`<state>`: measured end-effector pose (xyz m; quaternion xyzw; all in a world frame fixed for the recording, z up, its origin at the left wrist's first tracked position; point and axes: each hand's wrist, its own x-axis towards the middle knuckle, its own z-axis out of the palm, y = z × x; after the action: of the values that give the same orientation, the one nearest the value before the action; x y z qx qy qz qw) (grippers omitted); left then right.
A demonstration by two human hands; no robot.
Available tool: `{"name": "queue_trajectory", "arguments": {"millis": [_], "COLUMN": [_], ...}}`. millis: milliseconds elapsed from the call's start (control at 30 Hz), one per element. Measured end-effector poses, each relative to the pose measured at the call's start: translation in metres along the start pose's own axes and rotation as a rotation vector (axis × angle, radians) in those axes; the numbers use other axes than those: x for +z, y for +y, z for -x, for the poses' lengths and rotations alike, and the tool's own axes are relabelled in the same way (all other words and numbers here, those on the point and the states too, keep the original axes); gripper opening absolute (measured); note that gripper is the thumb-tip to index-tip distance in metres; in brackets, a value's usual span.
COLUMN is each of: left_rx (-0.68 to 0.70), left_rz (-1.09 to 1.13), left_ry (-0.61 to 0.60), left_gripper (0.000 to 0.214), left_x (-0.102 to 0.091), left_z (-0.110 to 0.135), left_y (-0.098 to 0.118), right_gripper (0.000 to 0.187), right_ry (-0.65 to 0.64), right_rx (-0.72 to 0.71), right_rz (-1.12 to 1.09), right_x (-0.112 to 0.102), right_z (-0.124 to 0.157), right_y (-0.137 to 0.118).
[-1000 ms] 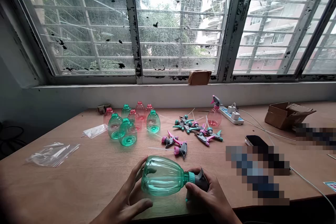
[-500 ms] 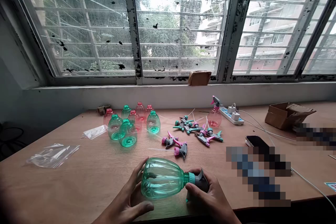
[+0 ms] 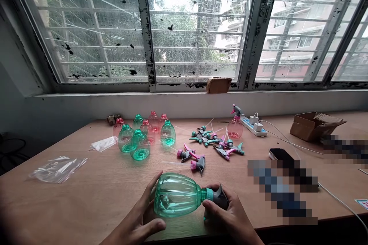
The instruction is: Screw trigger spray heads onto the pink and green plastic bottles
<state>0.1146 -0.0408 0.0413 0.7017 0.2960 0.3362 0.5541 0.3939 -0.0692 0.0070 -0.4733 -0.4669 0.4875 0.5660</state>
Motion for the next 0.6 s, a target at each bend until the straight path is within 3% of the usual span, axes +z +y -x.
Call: {"name": "queue_trajectory", "arguments": {"millis": [100, 267, 433, 600], "left_rx": [0.014, 0.062, 0.0, 0.022], "left_rz": [0.023, -0.134, -0.109, -0.04], "left_ry": [0.023, 0.034, 0.046, 0.036], "left_gripper": [0.094, 0.093, 0.111, 0.094], "left_x": [0.0004, -0.0008, 0.001, -0.0007], "left_z": [-0.0007, -0.0032, -0.0016, -0.0019], "left_y": [-0.0012, -0.0072, -0.0039, -0.0048], "right_gripper": [0.043, 0.042, 0.042, 0.042], "right_ry": [0.018, -0.002, 0.029, 0.036], "right_rx": [-0.002, 0.004, -0.012, -0.022], "right_rz": [0.002, -0.016, -0.019, -0.007], "right_x": [-0.0003, 0.002, 0.0058, 0.0056], "right_z": [-0.0003, 0.0003, 0.0016, 0.0014], "right_y": [0.0011, -0.0013, -0.0041, -0.004]}}
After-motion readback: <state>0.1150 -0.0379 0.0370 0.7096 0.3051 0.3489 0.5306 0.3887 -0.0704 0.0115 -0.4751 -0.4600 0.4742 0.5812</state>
